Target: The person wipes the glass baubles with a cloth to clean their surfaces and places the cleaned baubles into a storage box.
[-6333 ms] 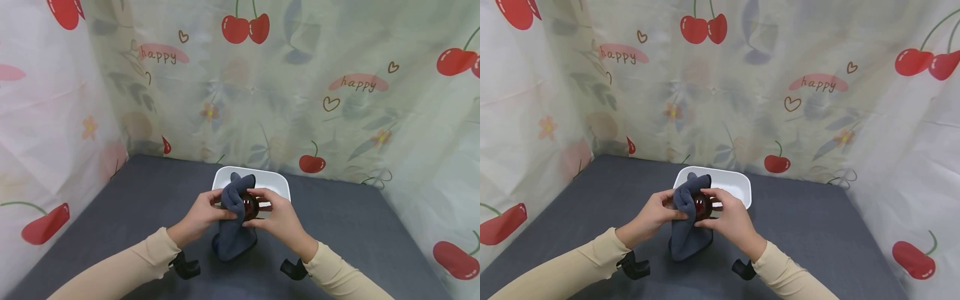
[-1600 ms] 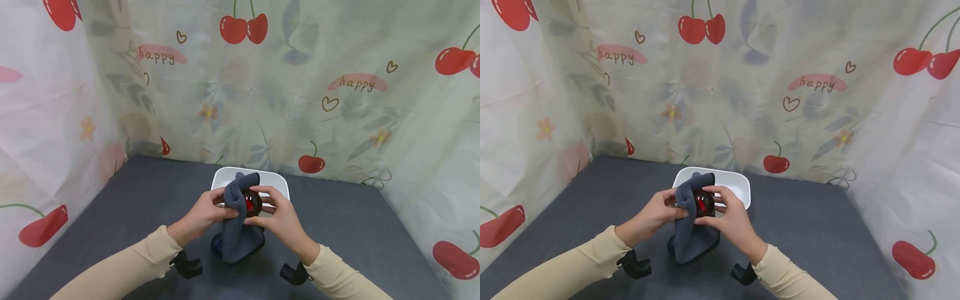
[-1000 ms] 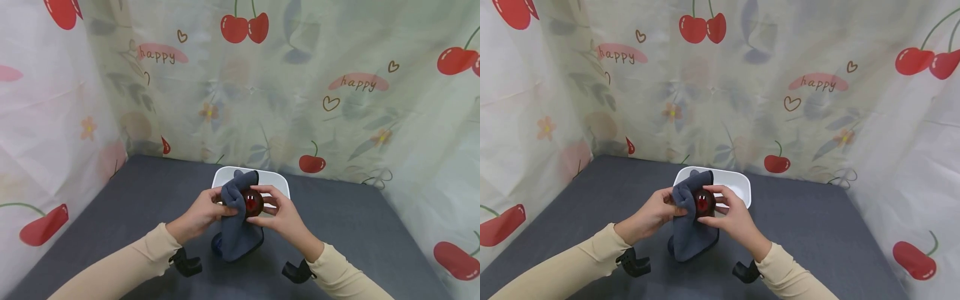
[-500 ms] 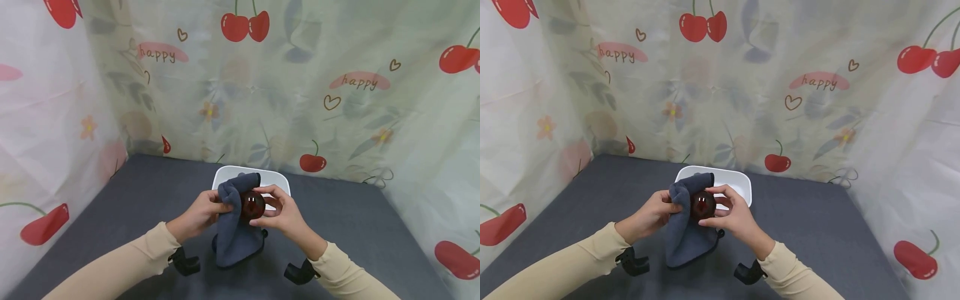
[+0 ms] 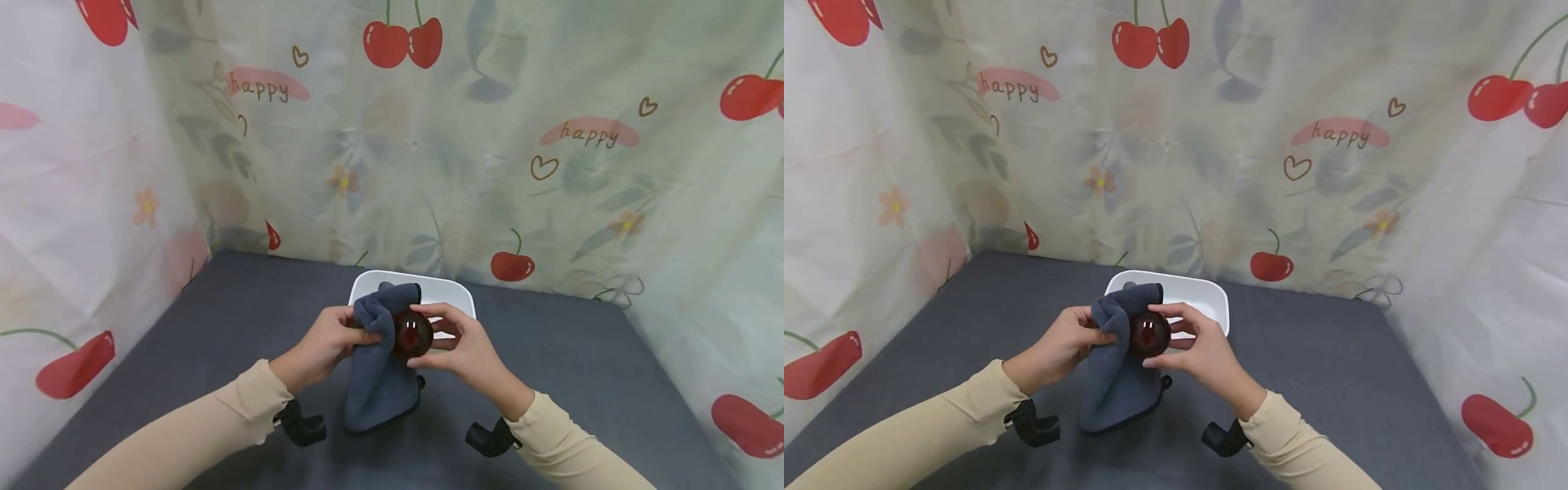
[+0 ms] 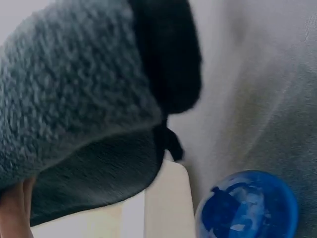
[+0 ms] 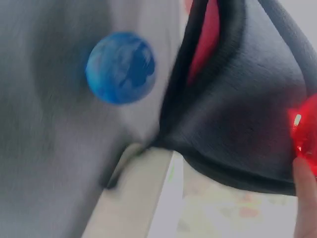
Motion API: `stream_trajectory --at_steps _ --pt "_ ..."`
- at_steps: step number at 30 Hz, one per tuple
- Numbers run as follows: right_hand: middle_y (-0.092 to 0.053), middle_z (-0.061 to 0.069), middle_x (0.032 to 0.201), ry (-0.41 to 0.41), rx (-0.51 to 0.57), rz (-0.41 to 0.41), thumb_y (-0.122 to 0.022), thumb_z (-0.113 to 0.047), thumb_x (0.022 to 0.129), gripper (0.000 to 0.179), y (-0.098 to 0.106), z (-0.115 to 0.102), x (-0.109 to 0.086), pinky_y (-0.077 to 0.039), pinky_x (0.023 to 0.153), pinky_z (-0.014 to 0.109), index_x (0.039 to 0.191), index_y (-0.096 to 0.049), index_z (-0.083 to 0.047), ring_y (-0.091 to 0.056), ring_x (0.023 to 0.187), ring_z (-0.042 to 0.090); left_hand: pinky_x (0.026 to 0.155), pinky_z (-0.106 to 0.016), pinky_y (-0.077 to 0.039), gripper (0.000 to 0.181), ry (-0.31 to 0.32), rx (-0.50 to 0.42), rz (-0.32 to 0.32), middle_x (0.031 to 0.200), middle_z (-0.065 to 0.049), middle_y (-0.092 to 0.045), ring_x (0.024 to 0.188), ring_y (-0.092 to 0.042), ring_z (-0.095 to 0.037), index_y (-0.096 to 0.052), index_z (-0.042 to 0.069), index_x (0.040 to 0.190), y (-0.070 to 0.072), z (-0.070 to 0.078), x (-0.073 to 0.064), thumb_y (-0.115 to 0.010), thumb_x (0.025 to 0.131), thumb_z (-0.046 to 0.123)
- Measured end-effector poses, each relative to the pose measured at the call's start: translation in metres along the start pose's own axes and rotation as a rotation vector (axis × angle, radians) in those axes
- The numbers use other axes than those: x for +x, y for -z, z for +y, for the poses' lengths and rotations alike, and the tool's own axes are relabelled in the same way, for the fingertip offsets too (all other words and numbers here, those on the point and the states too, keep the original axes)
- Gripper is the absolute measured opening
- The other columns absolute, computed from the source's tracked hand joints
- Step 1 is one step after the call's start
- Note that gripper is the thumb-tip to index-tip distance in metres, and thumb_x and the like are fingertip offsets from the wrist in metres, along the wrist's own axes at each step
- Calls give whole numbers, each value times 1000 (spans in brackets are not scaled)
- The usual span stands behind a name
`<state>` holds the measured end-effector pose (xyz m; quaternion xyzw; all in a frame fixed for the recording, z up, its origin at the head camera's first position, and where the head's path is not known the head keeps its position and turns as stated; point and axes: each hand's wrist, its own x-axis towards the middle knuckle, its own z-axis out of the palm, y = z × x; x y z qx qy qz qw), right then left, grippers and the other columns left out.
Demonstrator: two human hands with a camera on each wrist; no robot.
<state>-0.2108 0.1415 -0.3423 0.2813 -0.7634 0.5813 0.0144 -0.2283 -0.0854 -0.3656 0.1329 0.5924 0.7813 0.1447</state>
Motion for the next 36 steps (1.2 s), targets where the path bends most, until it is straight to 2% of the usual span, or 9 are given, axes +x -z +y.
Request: stream_trajectory --at_steps 3,10,15,20,26,28,30,34,36 --pt "-50 12 121 3 84 21 -78 10 65 65 -3 -10 0 -52 80 36 124 -52 -2 -60 99 23 67 -27 -52 33 -12 0 -6 92 -4 -66 76 -63 -13 -63 -1 108 -3 -1 0 -69 75 -4" --pt "-57 8 112 32 -270 127 -83 -3 64 60 -14 -30 -3 -50 84 29 118 -58 -3 -58 101 21 77 -39 -53 48 -56 107 -20 110 -12 -64 95 -63 -25 -58 -1 121 -8 -8 -1 -74 76 5" --pt "-54 9 118 -95 -8 81 -82 -3 66 61 -3 -13 1 -52 81 32 121 -56 -8 -59 96 26 65 -28 -52 27 -42 43 29 86 -4 -68 68 -63 -13 -67 1 102 -6 -7 2 -71 75 0" --pt "-52 12 120 -65 161 44 -80 1 67 63 3 8 1 -52 82 36 123 -52 -7 -58 98 25 67 -28 -53 24 -23 -66 -50 87 -3 -65 74 -63 -14 -66 5 97 -8 -4 4 -66 76 -6" --pt "-56 -5 119 111 -311 40 -84 -22 64 67 -3 5 -5 -50 82 24 125 -55 -23 -57 105 12 77 -38 -53 43 -20 81 -98 108 -12 -64 92 -64 -24 -60 -2 117 -7 -4 2 -73 76 5" --pt "-59 -6 116 140 -387 35 -84 -26 63 67 -3 5 -6 -51 79 22 124 -56 -24 -58 102 10 77 -38 -53 42 -17 105 -86 107 -11 -65 92 -65 -24 -61 -3 116 -7 -5 2 -73 76 7" --pt "-59 -4 116 106 -310 17 -84 -23 63 65 -2 5 -7 -51 78 23 122 -57 -23 -61 98 11 74 -34 -54 35 -13 85 -64 99 -9 -68 86 -66 -20 -64 -4 109 -6 -7 2 -72 77 4" --pt "-55 6 120 10 36 24 -82 -4 65 65 -1 5 -8 -52 79 33 125 -55 -14 -62 100 21 68 -27 -53 20 -27 -47 -42 89 -3 -67 77 -64 -13 -67 3 98 -6 -9 2 -65 79 -4" --pt "-51 9 122 29 112 47 -80 2 66 67 -2 6 -8 -52 80 36 127 -54 -10 -59 105 24 69 -26 -52 22 -43 -98 -48 91 -2 -66 78 -63 -13 -66 6 99 -7 -10 2 -63 80 -4"
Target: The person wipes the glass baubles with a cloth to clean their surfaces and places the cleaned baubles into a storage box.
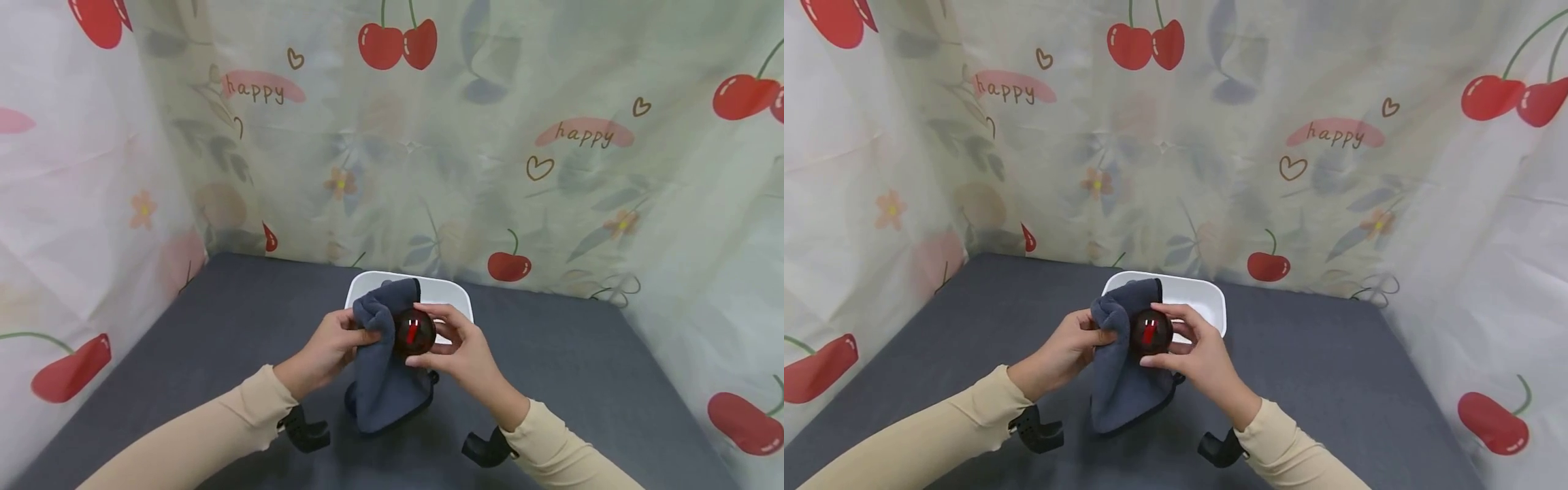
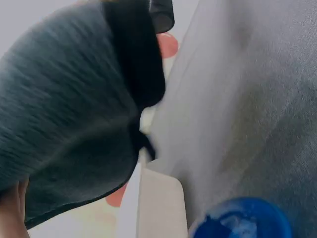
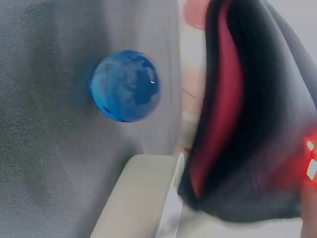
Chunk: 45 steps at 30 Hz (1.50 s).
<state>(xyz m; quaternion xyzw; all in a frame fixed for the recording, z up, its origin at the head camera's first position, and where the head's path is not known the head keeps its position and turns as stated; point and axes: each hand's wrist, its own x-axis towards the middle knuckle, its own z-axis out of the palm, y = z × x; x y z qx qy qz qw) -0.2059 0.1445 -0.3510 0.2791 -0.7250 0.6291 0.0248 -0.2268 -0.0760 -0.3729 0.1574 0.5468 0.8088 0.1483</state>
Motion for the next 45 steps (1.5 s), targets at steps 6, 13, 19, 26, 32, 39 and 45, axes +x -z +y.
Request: stream_trajectory --at_steps 6,13,19,26,32,39,45 --pt "-55 -6 113 157 -452 68 -86 -22 61 67 -3 2 -1 -51 80 24 122 -59 -21 -55 104 10 77 -37 -53 46 18 150 -39 109 -11 -61 95 -62 -21 -58 1 120 -3 -4 -1 -73 78 9" --pt "-56 4 118 -72 -145 -4 -85 -11 64 64 4 3 -1 -52 80 30 121 -58 -15 -61 97 20 68 -30 -54 36 46 153 26 91 -6 -68 72 -64 -14 -61 -6 111 -1 -3 -2 -71 76 1" --pt "-54 4 120 -4 -130 -37 -84 -6 64 65 5 1 1 -50 84 33 123 -56 -14 -55 109 19 74 -33 -53 40 39 138 -22 100 -9 -66 87 -64 -19 -59 -6 113 -4 6 0 -72 76 3" --pt "-56 -8 114 248 -613 -25 -87 -19 58 67 2 2 1 -51 76 22 119 -60 -22 -54 104 9 77 -38 -53 42 68 250 -8 106 -12 -65 92 -64 -22 -62 -4 113 0 5 -1 -75 75 9" --pt "-58 2 113 248 -423 -66 -85 -1 57 63 0 -7 -4 -52 77 27 115 -63 -10 -55 105 16 73 -34 -53 34 112 166 -5 98 -9 -67 84 -65 -19 -61 -11 109 4 3 -2 -70 79 2" --pt "-56 14 110 363 -436 -106 -82 9 56 59 -5 -23 -5 -52 77 31 111 -62 2 -57 102 22 75 -35 -53 41 109 205 -41 105 -13 -65 89 -64 -21 -60 -9 113 1 7 -4 -73 76 5" --pt "-54 12 116 201 -161 -120 -81 10 58 63 0 -7 -5 -51 82 34 116 -60 1 -53 110 19 69 -30 -54 23 127 110 -24 91 -5 -67 76 -66 -15 -66 -4 102 4 5 -4 -67 79 -1"
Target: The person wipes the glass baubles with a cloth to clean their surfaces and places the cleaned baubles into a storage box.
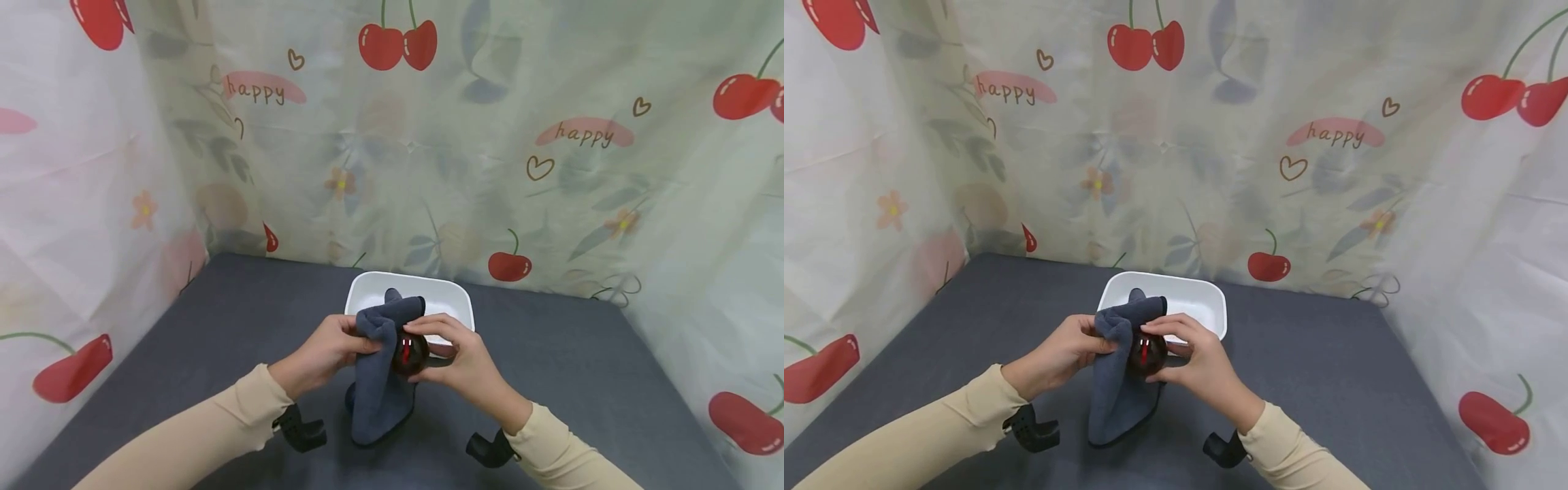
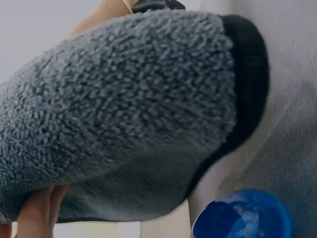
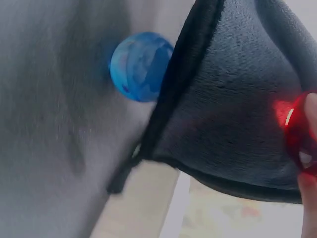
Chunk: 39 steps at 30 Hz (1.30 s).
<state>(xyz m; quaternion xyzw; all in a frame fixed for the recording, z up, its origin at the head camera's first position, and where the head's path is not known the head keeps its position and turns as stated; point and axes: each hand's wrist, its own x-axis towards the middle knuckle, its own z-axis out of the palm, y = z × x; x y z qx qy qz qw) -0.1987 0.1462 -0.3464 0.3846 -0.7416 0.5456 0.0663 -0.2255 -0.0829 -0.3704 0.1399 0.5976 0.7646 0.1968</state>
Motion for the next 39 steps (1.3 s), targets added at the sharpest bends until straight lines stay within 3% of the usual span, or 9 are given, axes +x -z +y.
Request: stream_trajectory --at_steps 5,8,11,15,17,23,25,32,39 --pt "-53 11 122 -99 284 63 -80 12 60 69 -2 23 -5 -51 82 39 123 -53 5 -53 111 22 70 -28 -53 27 -24 -64 -27 94 -4 -65 77 -65 -13 -61 -5 108 -2 -1 -4 -64 81 -1" --pt "-52 11 122 -188 317 140 -79 10 63 68 -6 20 -3 -51 82 37 124 -51 3 -56 105 23 74 -32 -53 41 -56 -44 -46 100 -6 -63 85 -63 -16 -54 -7 118 -6 -1 -6 -68 81 6" --pt "-54 4 118 -245 116 165 -83 -3 64 67 -8 12 -2 -51 81 30 124 -55 -12 -59 98 17 78 -37 -53 51 -54 -12 -53 107 -10 -61 91 -63 -21 -51 -7 124 -10 -1 -6 -71 81 11" --pt "-57 -7 112 -157 -363 76 -87 -24 61 67 -6 1 1 -51 76 21 121 -57 -23 -59 94 8 77 -38 -53 47 -40 26 -18 110 -13 -62 92 -64 -23 -55 -6 121 -10 -1 -3 -71 80 8" --pt "-58 -8 112 -125 -449 51 -87 -27 59 67 -3 0 2 -51 75 19 119 -58 -23 -59 95 6 74 -35 -53 42 -28 28 8 105 -11 -64 87 -66 -21 -57 -7 118 -9 -1 -2 -70 80 4" --pt "-52 2 118 -223 20 79 -85 -5 61 66 3 4 0 -52 80 31 119 -55 -16 -59 101 20 71 -29 -53 37 5 -80 -23 97 -5 -65 80 -65 -15 -54 -7 117 -6 -1 -1 -64 82 -2" --pt "-49 5 118 -175 37 82 -84 -3 61 68 1 6 0 -51 81 32 120 -53 -14 -58 104 22 74 -30 -53 42 -4 -85 -71 103 -7 -63 85 -64 -16 -51 -7 122 -7 1 -1 -65 82 0" --pt "-56 -1 118 114 -533 45 -85 -26 63 73 -5 10 -5 -49 82 19 127 -52 -12 -56 107 13 74 -34 -53 38 -16 76 -18 101 -10 -65 87 -64 -19 -60 -7 112 -2 -2 -2 -71 77 3" --pt "-57 5 120 -81 -14 68 -83 -9 64 67 -2 8 -4 -51 80 32 125 -56 -12 -63 99 19 71 -29 -53 25 -12 -31 -58 92 -2 -65 78 -64 -13 -64 2 102 2 -2 -4 -64 78 -6"
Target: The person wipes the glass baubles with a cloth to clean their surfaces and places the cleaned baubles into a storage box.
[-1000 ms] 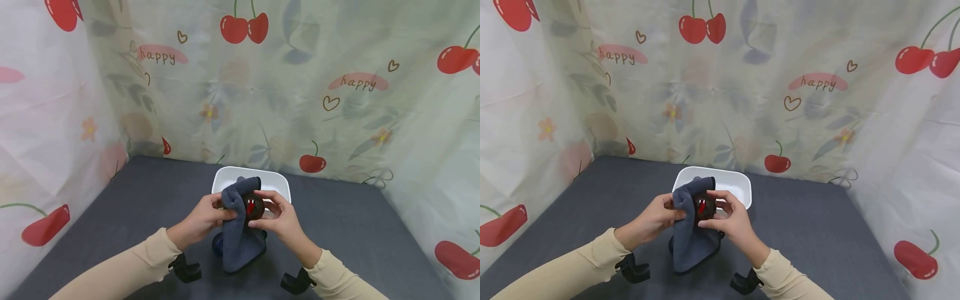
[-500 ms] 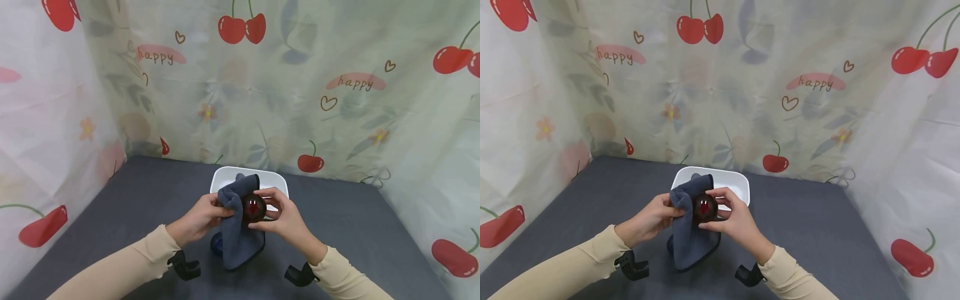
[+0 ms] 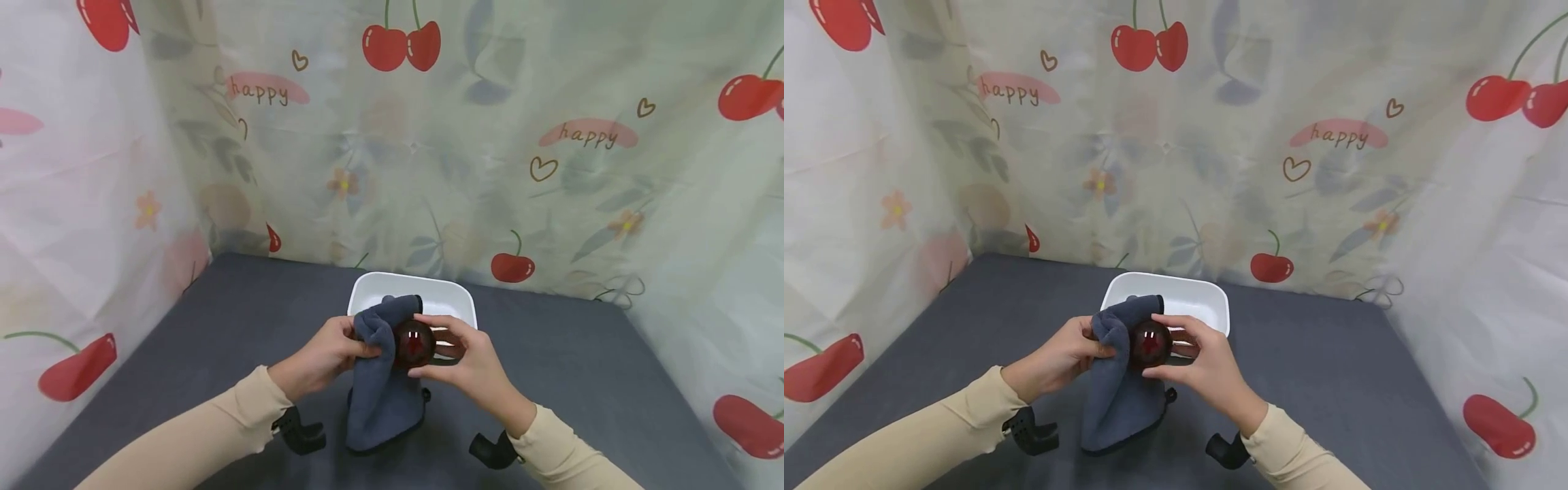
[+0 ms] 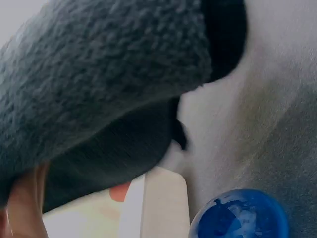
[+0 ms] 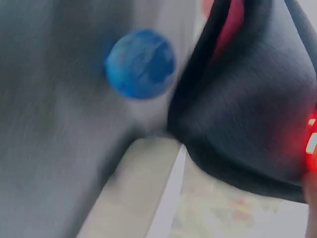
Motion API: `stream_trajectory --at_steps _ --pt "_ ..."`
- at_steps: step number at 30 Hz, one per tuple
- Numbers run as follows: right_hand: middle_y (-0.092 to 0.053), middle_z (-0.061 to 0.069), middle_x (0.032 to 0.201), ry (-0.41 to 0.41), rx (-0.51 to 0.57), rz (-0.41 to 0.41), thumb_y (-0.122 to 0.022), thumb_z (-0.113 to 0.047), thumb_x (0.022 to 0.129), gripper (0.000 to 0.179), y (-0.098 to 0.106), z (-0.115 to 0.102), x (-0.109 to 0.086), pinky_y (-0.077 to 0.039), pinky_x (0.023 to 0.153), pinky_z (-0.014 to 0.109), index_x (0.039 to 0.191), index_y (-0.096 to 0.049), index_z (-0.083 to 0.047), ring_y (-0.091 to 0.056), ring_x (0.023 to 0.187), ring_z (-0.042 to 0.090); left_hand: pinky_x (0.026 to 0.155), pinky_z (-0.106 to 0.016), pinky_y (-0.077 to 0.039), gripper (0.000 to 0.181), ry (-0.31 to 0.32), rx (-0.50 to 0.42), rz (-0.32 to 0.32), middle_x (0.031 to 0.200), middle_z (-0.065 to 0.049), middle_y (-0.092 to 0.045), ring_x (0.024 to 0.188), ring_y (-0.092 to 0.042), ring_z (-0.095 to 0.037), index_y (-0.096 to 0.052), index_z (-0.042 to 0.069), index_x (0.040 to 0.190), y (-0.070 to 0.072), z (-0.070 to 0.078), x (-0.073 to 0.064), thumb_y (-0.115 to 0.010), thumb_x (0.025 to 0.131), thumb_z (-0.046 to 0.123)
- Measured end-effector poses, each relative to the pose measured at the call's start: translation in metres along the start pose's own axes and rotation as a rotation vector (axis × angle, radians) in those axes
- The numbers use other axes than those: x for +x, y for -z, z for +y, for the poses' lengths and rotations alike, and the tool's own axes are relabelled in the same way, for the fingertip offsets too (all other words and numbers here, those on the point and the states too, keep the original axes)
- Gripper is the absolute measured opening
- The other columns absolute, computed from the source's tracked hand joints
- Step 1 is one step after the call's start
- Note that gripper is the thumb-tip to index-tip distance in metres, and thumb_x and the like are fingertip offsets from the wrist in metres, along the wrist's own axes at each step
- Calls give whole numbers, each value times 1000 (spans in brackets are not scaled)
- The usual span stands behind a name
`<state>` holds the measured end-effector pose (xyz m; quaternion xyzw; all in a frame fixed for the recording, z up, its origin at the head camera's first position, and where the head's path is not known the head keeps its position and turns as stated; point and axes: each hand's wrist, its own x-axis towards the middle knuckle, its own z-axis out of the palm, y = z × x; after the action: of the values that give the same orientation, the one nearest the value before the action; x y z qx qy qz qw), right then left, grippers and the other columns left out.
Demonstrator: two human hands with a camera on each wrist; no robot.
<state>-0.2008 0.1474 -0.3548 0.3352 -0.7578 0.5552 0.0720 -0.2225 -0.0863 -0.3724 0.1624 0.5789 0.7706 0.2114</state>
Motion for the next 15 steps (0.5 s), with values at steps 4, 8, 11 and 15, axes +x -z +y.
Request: stream_trajectory --at_steps 4,8,11,15 --pt "-57 8 122 12 47 24 -83 -4 64 68 -1 -3 2 -51 81 35 126 -55 -10 -62 102 20 56 -23 -44 33 -34 1 -32 77 3 -58 58 -51 -9 -62 6 103 -2 1 0 -64 74 -9" --pt "-58 6 119 150 -274 52 -86 -13 60 69 -2 -2 5 -52 79 26 122 -57 -8 -56 107 17 58 -26 -46 39 -60 56 2 82 1 -62 62 -54 -11 -61 1 111 -5 -1 1 -68 73 -6" --pt "-58 3 116 207 -474 57 -88 -17 57 72 -3 -2 5 -51 77 21 121 -56 -8 -55 105 15 72 -34 -53 42 -70 72 42 98 -6 -67 84 -64 -18 -59 -3 115 -6 -2 2 -71 75 -3" --pt "-57 -2 115 184 -450 34 -87 -15 59 71 -2 -1 3 -51 77 20 123 -56 -14 -56 103 11 73 -35 -53 37 -68 65 97 96 -7 -67 84 -65 -20 -61 -5 112 -7 -4 2 -70 76 -2"
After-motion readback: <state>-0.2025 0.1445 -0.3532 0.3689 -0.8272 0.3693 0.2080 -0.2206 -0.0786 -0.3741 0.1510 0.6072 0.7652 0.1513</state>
